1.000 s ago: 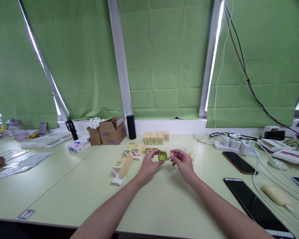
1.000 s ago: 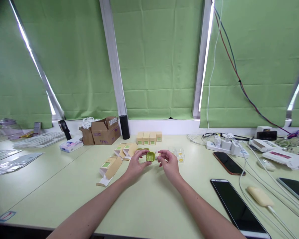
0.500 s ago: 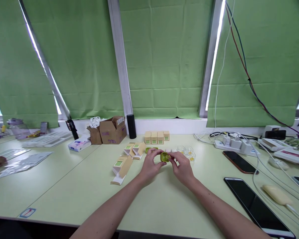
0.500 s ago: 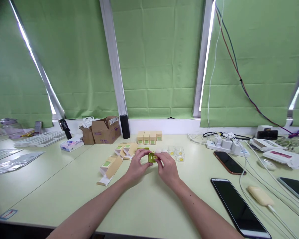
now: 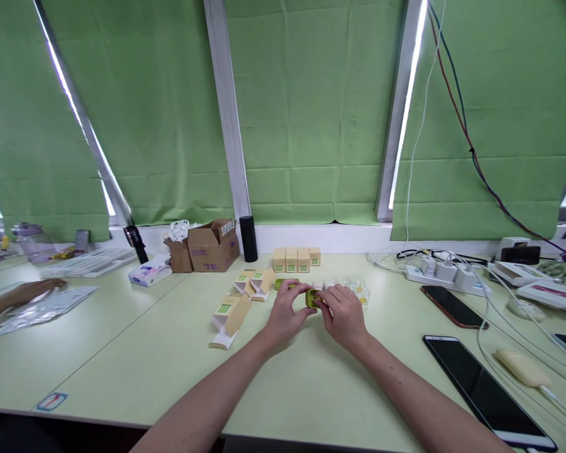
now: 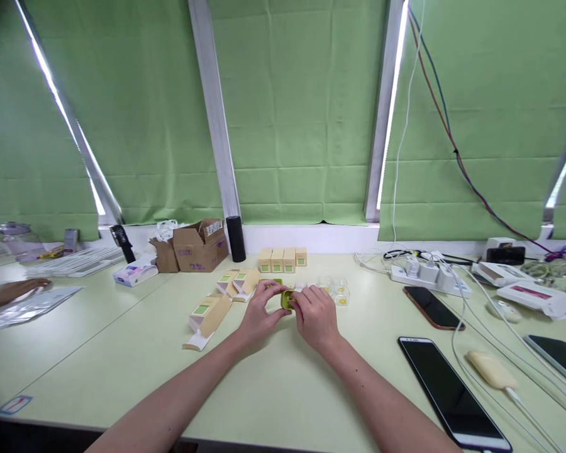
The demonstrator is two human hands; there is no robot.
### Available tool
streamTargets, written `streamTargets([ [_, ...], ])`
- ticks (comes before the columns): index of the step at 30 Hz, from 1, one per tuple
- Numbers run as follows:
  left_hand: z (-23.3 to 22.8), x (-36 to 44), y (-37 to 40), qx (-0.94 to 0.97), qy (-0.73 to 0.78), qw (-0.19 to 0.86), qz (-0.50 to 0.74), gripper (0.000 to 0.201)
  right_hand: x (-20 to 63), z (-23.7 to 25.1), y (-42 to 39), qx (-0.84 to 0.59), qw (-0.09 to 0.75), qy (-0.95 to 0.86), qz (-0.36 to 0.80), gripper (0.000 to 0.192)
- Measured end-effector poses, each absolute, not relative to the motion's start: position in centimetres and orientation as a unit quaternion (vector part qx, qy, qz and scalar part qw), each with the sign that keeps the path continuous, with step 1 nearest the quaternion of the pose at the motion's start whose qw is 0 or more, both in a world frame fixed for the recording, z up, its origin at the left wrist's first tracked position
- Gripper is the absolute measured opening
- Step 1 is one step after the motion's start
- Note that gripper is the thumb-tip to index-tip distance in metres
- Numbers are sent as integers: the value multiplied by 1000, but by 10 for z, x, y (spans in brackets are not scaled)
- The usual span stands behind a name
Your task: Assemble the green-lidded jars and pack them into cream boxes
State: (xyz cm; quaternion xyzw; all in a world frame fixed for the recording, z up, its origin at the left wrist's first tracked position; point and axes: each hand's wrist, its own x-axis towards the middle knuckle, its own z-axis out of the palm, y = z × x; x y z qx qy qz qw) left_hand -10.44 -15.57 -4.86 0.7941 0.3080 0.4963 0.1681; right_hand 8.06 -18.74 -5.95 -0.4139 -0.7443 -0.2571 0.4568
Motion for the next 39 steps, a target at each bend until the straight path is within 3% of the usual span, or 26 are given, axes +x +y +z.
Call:
streamTargets([
  [33, -54, -107, -152, 817, 276, 151, 484, 47, 88, -58, -183, -358, 465, -779, -222, 18],
  [39, -51, -108, -149, 805, 287, 128, 504, 47, 94, -55, -189, -354, 477, -785, -175, 30],
])
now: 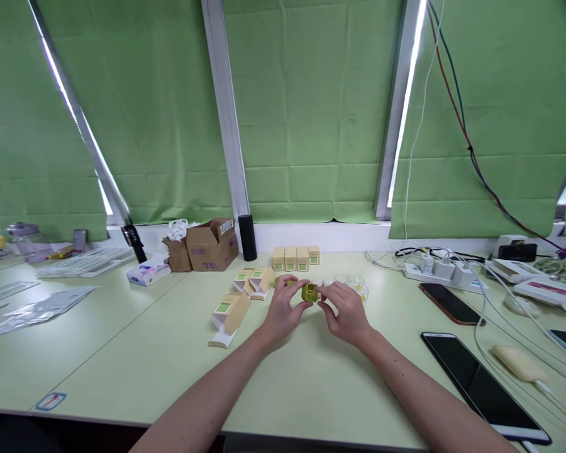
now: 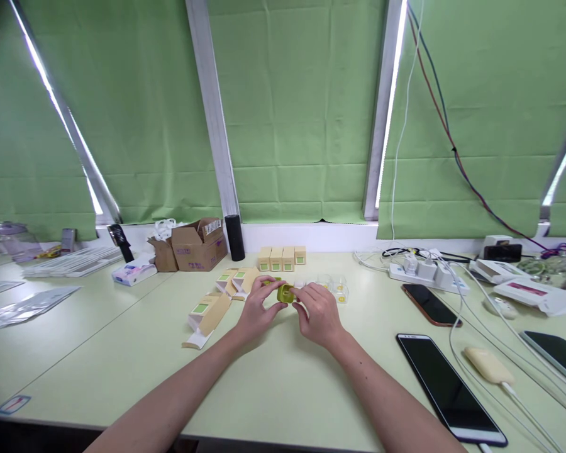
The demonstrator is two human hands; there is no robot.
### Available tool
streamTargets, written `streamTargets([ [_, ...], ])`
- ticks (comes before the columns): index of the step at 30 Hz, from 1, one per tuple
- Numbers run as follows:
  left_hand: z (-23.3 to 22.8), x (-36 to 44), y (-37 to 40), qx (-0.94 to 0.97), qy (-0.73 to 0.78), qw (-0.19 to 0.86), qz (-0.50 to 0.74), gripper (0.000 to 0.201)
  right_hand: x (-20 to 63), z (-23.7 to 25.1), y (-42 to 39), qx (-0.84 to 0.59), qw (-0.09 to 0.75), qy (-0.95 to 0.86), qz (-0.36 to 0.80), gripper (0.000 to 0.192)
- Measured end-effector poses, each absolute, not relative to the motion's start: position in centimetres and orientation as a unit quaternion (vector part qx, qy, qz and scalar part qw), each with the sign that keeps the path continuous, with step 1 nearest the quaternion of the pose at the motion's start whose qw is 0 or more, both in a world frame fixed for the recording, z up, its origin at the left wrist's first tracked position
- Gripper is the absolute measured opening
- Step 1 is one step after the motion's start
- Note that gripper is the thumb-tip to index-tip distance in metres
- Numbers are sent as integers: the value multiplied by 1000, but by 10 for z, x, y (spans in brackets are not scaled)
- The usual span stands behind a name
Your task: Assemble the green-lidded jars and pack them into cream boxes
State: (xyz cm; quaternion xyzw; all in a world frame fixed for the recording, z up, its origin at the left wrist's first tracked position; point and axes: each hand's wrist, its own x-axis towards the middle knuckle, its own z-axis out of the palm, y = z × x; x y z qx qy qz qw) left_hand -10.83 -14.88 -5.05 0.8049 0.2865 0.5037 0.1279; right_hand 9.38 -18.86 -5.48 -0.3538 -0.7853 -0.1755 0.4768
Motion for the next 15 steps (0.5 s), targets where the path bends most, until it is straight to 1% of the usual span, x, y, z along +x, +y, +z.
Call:
streamTargets([
  [3, -51, -110, -147, 798, 304, 120, 506, 47, 93, -56, -191, -366, 501, -771, -144, 41],
  [5, -52, -110, -146, 798, 306, 126, 503, 46, 91, -57, -191, -368, 496, -776, -126, 52],
  [7, -52, -110, -147, 798, 308, 138, 499, 46, 89, -59, -190, -360, 482, -791, -109, 60],
  [15, -50, -106, -149, 780, 323, 187, 501, 46, 88, -68, -186, -353, 489, -796, -58, 62],
])
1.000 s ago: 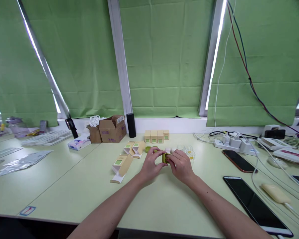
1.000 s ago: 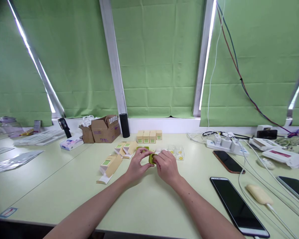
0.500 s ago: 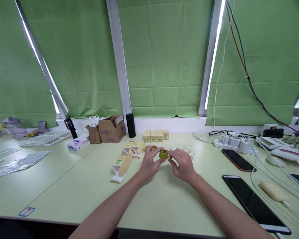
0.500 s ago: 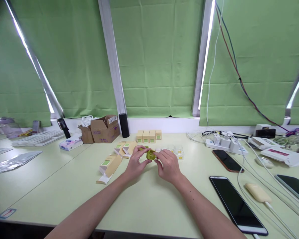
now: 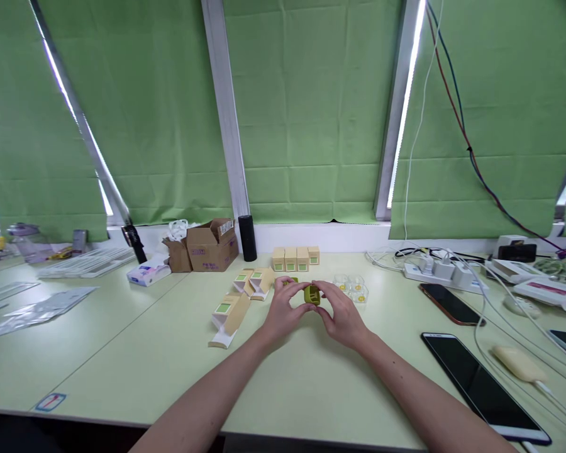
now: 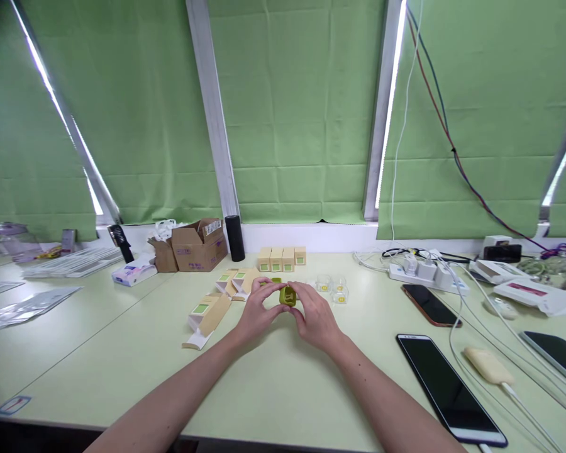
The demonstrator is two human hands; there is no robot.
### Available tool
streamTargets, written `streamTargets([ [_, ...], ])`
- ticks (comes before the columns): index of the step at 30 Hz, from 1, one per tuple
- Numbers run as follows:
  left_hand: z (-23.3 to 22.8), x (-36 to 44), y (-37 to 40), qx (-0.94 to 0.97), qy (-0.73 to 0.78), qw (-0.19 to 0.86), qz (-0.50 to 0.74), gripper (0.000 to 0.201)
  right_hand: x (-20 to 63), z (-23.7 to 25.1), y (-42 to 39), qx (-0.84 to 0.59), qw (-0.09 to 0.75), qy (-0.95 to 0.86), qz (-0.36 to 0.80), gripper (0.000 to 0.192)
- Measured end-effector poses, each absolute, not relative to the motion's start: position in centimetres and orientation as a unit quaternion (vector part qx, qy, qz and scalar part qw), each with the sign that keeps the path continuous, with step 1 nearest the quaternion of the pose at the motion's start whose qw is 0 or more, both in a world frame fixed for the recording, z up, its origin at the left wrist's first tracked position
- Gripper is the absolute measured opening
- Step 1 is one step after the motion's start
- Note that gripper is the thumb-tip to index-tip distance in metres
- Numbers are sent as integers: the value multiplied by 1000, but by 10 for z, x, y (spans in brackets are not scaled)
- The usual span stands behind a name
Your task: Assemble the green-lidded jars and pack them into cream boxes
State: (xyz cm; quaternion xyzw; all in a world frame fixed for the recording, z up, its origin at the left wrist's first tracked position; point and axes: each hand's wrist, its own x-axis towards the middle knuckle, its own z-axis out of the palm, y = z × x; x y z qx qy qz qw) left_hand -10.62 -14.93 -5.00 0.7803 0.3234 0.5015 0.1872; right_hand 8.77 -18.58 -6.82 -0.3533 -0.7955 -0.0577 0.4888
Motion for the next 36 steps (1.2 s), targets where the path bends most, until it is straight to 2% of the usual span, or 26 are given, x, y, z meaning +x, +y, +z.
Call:
streamTargets([
  [7, -49, -106, -152, 778, 313, 204, 505, 57, 83, -71, -184, -359, 550, -753, 24, 50],
  [9, -47, -106, -153, 772, 312, 218, 510, 49, 82, -71, -184, -361, 580, -728, 57, 44],
  [12, -46, -106, -153, 757, 323, 229, 520, 22, 81, -69, -183, -356, 624, -690, 88, 38],
  [15, -46, -104, -149, 741, 355, 236, 519, 16, 81, -69, -182, -354, 644, -672, 91, 35],
  [20, -46, -98, -147, 721, 375, 286, 507, 20, 81, -71, -182, -360, 626, -689, 66, 38],
  [28, -44, -96, -148, 693, 358, 404, 477, 39, 82, -71, -184, -358, 585, -728, 10, 40],
  [36, -46, -96, -143, 692, 346, 432, 463, 44, 84, -73, -182, -357, 563, -745, -11, 41],
])
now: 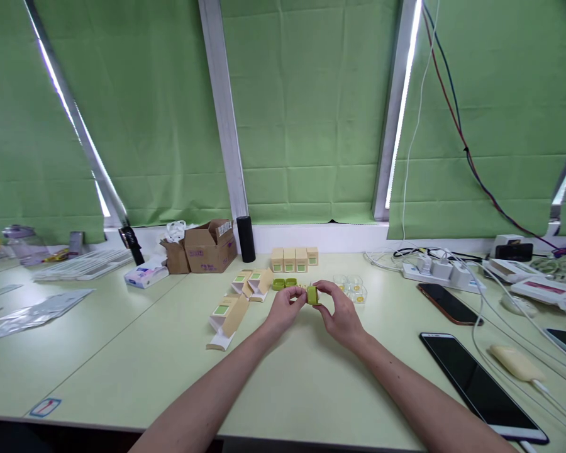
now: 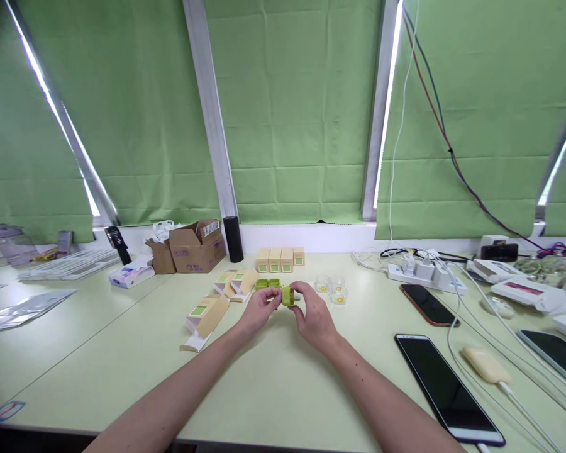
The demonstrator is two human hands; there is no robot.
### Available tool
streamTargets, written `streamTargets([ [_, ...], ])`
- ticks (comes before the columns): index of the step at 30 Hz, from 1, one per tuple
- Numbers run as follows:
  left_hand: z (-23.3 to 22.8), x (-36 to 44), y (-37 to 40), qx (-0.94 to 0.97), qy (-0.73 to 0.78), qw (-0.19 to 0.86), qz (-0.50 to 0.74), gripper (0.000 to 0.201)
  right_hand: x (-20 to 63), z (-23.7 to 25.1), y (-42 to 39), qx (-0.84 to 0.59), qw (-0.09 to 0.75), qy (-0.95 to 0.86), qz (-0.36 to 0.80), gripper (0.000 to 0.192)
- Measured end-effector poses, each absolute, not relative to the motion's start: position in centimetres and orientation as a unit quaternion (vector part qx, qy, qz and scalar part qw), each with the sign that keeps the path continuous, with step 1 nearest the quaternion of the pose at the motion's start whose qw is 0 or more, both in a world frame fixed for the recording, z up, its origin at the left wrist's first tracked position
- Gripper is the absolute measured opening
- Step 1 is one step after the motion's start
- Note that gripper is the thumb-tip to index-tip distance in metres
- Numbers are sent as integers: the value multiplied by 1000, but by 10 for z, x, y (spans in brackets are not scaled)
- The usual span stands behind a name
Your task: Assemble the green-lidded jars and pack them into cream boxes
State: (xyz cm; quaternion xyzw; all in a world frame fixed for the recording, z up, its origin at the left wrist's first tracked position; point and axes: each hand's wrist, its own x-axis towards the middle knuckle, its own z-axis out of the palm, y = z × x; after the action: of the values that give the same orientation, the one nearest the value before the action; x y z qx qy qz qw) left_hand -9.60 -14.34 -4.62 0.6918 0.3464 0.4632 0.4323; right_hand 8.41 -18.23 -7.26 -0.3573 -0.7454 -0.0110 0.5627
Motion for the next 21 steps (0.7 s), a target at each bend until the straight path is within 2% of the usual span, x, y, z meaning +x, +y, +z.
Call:
streamTargets([
  [7, -48, -97, -142, 698, 326, 445, 456, 41, 84, -74, -181, -356, 555, -751, -18, 44],
  [21, -46, -90, -143, 677, 358, 459, 450, 20, 82, -75, -181, -361, 558, -747, -19, 44],
])
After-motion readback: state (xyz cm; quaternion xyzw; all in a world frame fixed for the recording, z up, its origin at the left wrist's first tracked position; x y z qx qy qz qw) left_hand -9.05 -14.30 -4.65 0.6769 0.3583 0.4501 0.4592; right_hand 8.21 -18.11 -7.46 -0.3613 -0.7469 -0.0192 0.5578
